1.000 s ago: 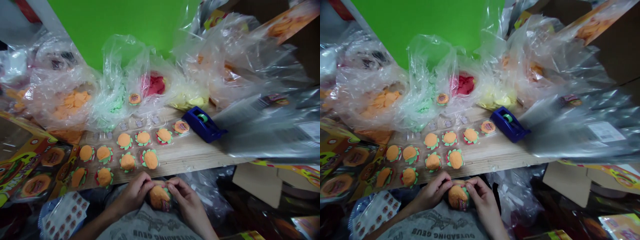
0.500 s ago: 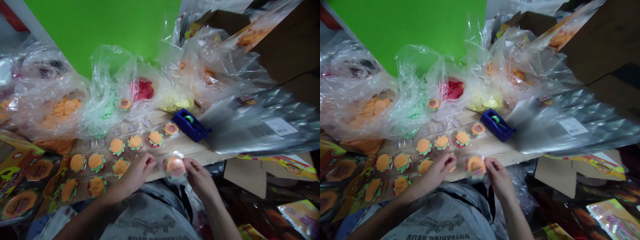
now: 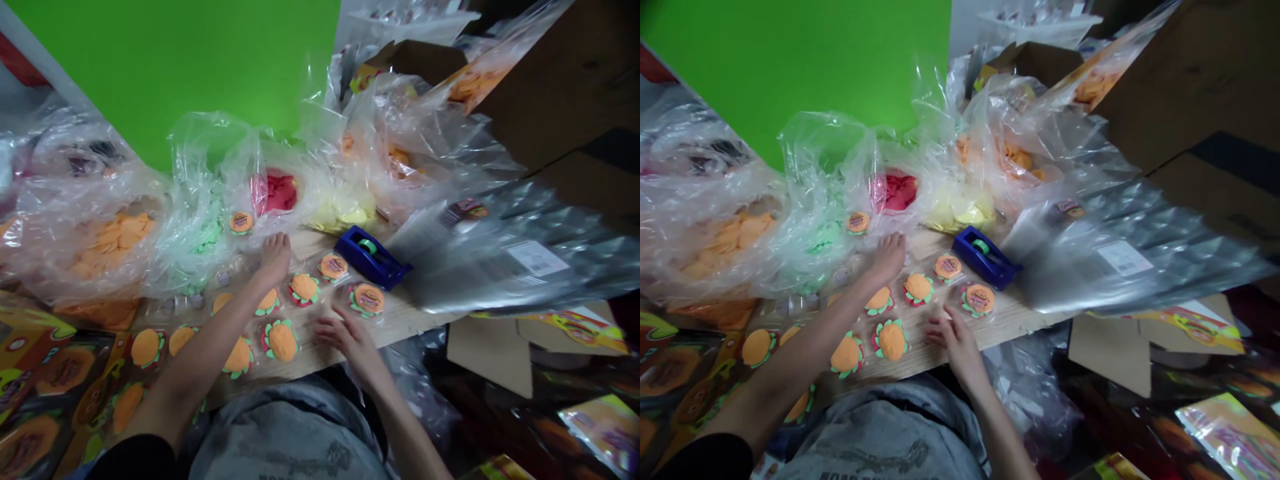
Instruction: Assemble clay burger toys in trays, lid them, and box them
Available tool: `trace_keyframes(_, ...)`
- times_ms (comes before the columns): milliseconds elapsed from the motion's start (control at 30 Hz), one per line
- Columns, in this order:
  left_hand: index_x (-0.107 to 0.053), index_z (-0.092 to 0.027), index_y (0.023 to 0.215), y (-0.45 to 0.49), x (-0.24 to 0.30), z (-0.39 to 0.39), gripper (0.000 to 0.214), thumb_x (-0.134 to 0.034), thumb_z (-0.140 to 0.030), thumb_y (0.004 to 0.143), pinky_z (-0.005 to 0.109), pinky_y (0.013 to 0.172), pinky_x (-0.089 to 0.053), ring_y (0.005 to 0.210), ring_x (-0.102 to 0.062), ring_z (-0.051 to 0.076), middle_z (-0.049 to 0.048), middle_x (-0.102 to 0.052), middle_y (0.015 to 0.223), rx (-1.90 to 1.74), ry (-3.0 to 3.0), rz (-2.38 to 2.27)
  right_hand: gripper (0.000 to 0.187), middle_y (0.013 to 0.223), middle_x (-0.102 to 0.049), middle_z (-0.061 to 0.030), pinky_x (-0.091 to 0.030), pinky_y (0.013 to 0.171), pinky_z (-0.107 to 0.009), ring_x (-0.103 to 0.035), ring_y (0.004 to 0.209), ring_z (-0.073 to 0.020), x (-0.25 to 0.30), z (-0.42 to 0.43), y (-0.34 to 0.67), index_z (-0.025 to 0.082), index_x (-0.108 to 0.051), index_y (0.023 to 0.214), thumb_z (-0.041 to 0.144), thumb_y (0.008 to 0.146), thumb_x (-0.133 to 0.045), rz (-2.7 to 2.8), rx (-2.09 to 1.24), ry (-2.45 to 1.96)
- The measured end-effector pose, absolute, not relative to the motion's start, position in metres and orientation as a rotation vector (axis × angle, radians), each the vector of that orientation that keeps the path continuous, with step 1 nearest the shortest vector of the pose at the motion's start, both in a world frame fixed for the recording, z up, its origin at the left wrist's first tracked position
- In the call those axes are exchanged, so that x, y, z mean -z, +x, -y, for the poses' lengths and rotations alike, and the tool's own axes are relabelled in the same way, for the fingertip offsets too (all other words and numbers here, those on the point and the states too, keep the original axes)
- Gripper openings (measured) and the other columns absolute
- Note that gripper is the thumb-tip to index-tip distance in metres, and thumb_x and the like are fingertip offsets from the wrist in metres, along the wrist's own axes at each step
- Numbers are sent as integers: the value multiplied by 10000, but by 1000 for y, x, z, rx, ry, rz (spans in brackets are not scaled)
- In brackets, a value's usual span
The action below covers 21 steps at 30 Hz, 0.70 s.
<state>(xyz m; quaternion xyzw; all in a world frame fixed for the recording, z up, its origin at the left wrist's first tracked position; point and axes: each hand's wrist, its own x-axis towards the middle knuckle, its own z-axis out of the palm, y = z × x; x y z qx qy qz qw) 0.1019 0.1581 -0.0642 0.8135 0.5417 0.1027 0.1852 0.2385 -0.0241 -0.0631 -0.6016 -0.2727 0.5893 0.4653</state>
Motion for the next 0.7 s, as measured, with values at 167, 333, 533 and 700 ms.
trace_keyframes(167, -518, -78, 1167, 102, 50, -147, 343, -436, -58, 835, 468, 1047, -291, 1226, -424, 270, 189, -538, 1227, -411, 2192, -1498, 441, 855, -729, -120, -554, 668, -374, -708, 708, -247, 72, 22, 230, 193, -607, 1092, 531, 829, -502, 701, -1436, -1560)
trace_keyframes(333, -473, -136, 1258, 119, 23, -110, 390, -245, -269, 971, 343, 1005, -409, 1200, -505, 183, 133, -557, 1270, -581, 2053, -1318, 502, 1116, -669, -122, -470, 922, -455, -637, 1014, -268, 41, 8, 241, 203, -584, 1203, 541, 849, -472, 953, -925, -1607)
trace_keyframes(533, -271, -126, 1404, 121, -58, -126, 862, 287, -464, 840, 474, 954, -428, 1293, -446, 226, 173, -470, 1371, -871, 1587, -893, 663, 1529, -255, -110, -50, 1122, -566, -113, 1430, -290, 3, -109, 228, 204, -369, 1401, 619, 890, -295, 1542, -405, -1477)
trace_keyframes(700, -265, -226, 1406, 100, -63, -141, 703, -121, -663, 875, 431, 1167, -92, 1440, -82, 206, 61, -245, 1536, -1098, 2165, -839, 740, 1515, -290, -79, -254, 1042, -558, -232, 1395, -285, -25, -144, 236, 219, -314, 1427, 585, 907, 65, 1325, -619, -1457)
